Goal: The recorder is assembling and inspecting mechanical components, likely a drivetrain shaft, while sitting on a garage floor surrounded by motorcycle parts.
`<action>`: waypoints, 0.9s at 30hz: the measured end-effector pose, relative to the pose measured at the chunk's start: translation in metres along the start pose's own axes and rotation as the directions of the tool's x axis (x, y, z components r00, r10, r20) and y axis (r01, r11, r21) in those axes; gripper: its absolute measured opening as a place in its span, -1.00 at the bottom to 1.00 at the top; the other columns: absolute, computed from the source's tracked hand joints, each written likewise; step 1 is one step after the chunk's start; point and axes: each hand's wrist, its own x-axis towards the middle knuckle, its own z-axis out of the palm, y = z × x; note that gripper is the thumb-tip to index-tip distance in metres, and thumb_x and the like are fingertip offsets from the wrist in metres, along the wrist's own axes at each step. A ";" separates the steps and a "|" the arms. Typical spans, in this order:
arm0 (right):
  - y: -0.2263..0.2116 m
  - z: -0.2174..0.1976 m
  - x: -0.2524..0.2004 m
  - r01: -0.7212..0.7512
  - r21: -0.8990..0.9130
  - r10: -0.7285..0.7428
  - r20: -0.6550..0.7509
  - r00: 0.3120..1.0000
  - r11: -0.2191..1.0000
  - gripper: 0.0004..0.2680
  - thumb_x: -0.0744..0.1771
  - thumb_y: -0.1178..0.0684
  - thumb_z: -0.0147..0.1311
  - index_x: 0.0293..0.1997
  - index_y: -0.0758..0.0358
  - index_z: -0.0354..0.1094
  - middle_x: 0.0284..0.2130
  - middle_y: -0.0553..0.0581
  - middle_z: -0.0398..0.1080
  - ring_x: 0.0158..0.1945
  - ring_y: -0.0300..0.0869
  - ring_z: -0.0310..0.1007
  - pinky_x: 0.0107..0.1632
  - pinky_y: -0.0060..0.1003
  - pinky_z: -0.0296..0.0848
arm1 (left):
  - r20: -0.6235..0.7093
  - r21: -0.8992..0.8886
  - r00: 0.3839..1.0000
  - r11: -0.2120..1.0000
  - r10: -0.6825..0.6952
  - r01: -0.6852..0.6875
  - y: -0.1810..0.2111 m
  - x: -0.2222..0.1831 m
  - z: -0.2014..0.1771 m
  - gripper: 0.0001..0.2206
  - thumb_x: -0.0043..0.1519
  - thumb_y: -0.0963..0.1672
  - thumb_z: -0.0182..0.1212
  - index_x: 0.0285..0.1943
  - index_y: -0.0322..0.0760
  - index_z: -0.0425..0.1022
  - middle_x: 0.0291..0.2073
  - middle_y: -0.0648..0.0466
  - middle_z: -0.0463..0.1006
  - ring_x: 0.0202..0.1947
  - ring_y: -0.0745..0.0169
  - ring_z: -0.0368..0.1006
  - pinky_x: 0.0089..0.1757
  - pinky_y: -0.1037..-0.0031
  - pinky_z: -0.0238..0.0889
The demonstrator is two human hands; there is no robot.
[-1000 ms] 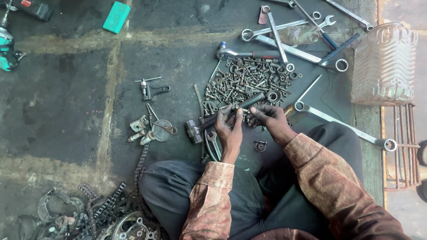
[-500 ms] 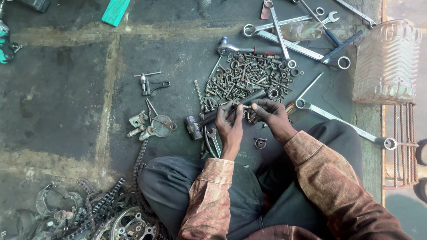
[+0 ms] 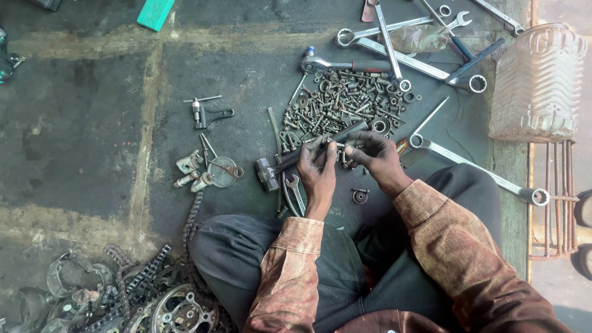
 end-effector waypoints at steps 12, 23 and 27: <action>0.000 0.001 -0.004 0.318 -0.382 -0.340 0.011 0.940 0.867 -0.67 0.27 0.17 0.34 0.13 0.35 0.40 -0.20 0.08 0.53 -0.22 -0.34 0.51 -0.15 -0.42 0.56 | -0.012 0.113 0.997 0.991 0.079 -0.077 -0.008 0.001 -0.002 -0.62 0.28 -0.02 0.30 0.10 -0.43 0.46 -0.04 -0.15 0.57 0.03 0.09 0.52 0.07 0.32 0.41; 0.009 0.002 0.001 0.160 -0.182 -0.169 -0.037 0.985 0.970 -0.78 0.40 0.07 0.11 0.11 0.39 0.42 -0.36 0.09 0.54 -0.37 -0.32 0.50 -0.31 -0.40 0.50 | -0.084 -0.073 0.982 0.984 -0.171 0.165 0.005 0.011 -0.009 -0.64 0.24 -0.05 0.29 0.11 -0.35 0.44 -0.04 -0.09 0.57 -0.06 0.13 0.54 -0.05 0.32 0.47; 0.000 -0.006 0.000 0.119 -0.147 -0.139 -0.130 0.982 0.982 -0.79 0.43 0.02 0.02 0.07 0.37 0.44 -0.34 0.09 0.56 -0.38 -0.31 0.50 -0.30 -0.41 0.52 | -0.206 -0.618 0.886 0.757 -0.415 0.211 -0.019 0.039 -0.040 -0.64 0.30 -0.10 0.28 0.13 -0.45 0.31 -0.04 -0.22 0.54 -0.11 -0.05 0.53 -0.06 0.23 0.51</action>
